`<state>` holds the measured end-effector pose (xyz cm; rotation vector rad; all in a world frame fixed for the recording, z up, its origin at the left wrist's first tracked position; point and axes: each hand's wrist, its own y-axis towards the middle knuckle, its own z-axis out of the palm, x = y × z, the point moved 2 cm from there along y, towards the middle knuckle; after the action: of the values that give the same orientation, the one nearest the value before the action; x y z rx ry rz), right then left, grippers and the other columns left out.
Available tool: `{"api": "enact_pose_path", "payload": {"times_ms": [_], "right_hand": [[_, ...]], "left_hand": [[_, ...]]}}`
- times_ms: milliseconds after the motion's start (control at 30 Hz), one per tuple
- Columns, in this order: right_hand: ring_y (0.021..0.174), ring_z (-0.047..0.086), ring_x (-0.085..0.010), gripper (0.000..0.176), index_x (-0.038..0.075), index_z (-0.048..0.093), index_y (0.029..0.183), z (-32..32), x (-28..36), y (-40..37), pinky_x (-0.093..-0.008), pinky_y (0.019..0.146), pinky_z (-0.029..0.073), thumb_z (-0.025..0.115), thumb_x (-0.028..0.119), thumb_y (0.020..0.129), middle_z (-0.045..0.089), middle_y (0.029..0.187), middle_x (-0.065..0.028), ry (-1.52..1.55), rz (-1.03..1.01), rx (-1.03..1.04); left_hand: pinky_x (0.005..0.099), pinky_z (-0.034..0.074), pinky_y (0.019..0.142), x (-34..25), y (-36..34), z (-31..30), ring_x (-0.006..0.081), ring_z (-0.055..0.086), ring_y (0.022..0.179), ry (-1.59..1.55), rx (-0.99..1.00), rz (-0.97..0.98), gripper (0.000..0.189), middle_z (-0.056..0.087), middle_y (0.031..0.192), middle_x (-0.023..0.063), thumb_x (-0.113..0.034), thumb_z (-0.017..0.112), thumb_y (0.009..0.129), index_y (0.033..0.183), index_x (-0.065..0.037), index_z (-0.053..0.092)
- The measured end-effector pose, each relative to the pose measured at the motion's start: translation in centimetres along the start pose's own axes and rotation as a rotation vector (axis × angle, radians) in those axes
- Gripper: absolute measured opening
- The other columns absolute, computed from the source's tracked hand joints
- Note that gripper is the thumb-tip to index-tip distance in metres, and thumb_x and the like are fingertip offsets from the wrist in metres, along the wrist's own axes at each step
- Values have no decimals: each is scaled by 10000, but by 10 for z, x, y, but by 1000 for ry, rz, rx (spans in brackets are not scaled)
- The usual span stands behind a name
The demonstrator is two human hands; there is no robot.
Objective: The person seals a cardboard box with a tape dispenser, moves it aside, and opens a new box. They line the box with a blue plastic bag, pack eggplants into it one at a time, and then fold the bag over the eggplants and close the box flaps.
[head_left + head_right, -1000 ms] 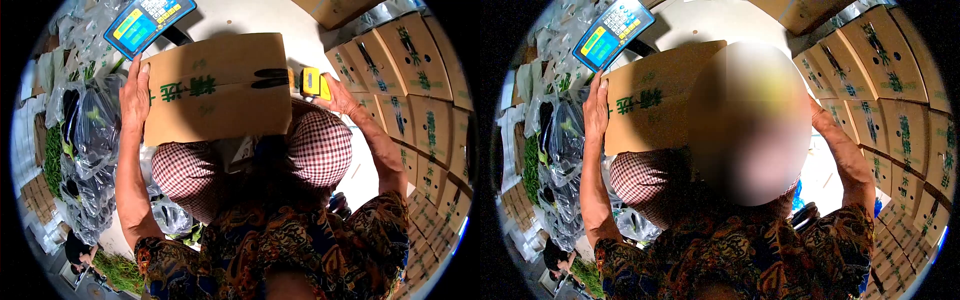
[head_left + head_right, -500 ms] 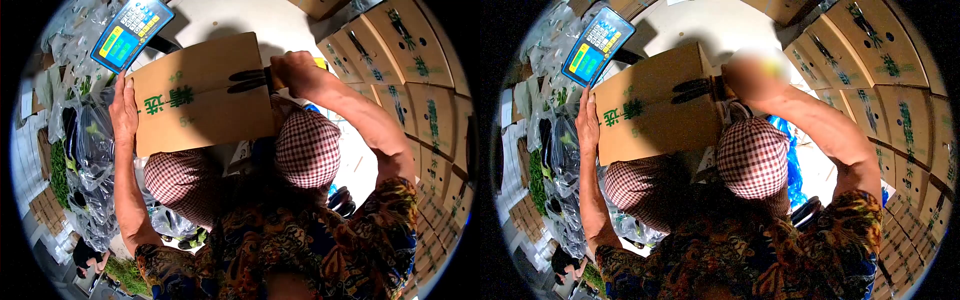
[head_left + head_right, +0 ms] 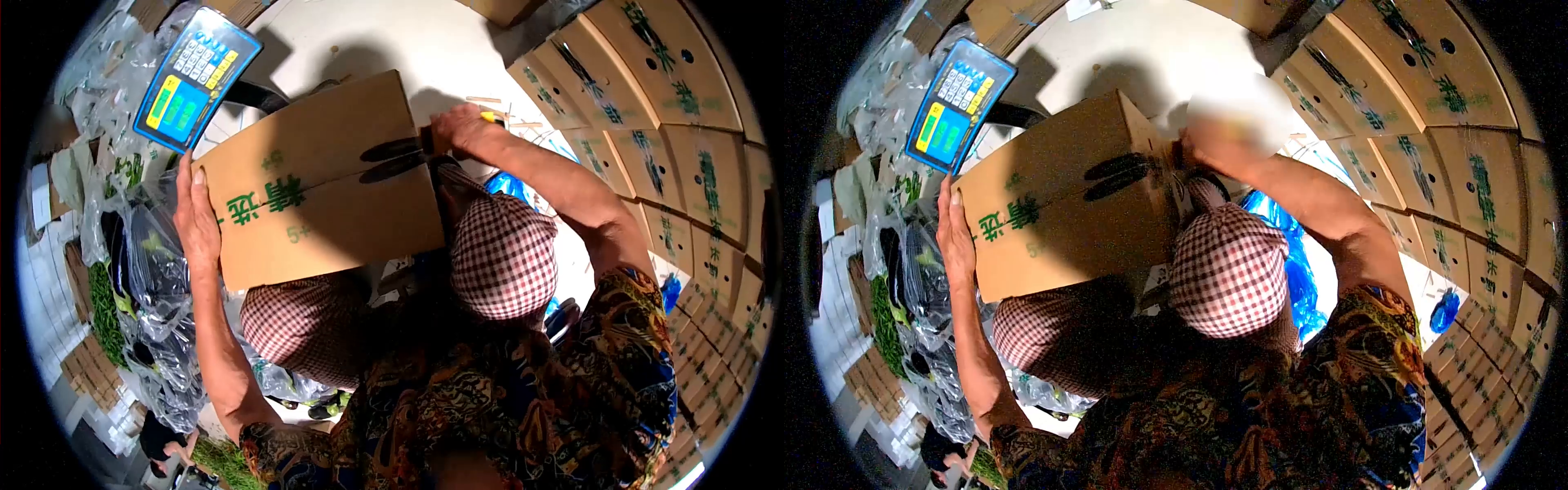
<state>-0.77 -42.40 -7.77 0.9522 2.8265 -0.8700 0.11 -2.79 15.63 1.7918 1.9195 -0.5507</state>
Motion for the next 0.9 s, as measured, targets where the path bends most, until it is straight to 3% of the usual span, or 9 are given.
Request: {"api": "enact_pose_path", "payload": {"times_ms": [100,233,333,467,533,600,667,767,900], "right_hand": [[831,649,-234,387,44,478,1146,-30,-27,-33,-361,662,494,543,178,789,649,906,-117,459,451,260],[959,608,-320,548,53,452,1158,21,-51,-30,-386,787,501,704,246,711,612,980,-168,727,708,231],[1002,602,-322,471,45,453,1119,42,-42,-34,-405,844,473,692,215,749,617,1026,-164,751,838,20],[1164,419,-327,695,58,384,1271,64,-27,-24,-477,910,376,667,458,778,441,1262,-187,883,1016,-40],[1158,396,-314,703,83,371,1312,52,-25,-22,-470,918,347,609,516,811,436,1260,-139,767,1114,-367],[1154,404,-338,616,66,368,1330,22,-32,-16,-458,945,346,560,433,873,450,1259,-151,1034,1021,-566],[1155,416,-373,481,43,366,1340,-52,-23,-18,-431,987,344,475,294,944,440,1276,-202,2091,790,-850],[1171,420,-389,393,24,372,1322,-74,20,13,-418,1009,348,425,118,945,413,1290,-242,1731,460,-1247],[1182,415,-394,419,6,369,1307,-109,35,10,-418,1017,342,451,36,897,422,1272,-240,1373,512,-1174]], "left_hand": [[339,322,1033,9,2,3,259,447,1250,-56,14,52,489,472,1353,170,-348,378,990,1370,-42,403],[332,317,1038,2,2,5,238,429,1259,-88,8,27,499,459,1363,157,-356,368,995,1378,-37,393],[328,336,1022,3,1,7,233,451,1226,-111,9,9,500,463,1354,144,-366,365,998,1381,-46,394],[320,360,997,0,0,7,207,476,1169,-111,6,-5,517,471,1332,132,-388,376,994,1385,-50,389],[318,362,994,1,1,8,203,474,1167,-107,6,-20,526,473,1329,132,-396,379,992,1387,-49,384],[316,368,987,2,2,8,204,482,1153,-125,15,-12,542,481,1314,138,-407,387,988,1387,-41,377],[315,370,985,0,2,9,204,484,1147,-118,11,-19,547,484,1306,141,-410,390,986,1386,-37,376],[320,373,983,0,2,8,210,490,1141,-145,28,-79,539,488,1299,148,-403,384,987,1383,-38,379],[326,373,985,3,3,6,222,493,1149,-79,4,-49,535,486,1305,163,-398,374,989,1384,-37,381]]}}
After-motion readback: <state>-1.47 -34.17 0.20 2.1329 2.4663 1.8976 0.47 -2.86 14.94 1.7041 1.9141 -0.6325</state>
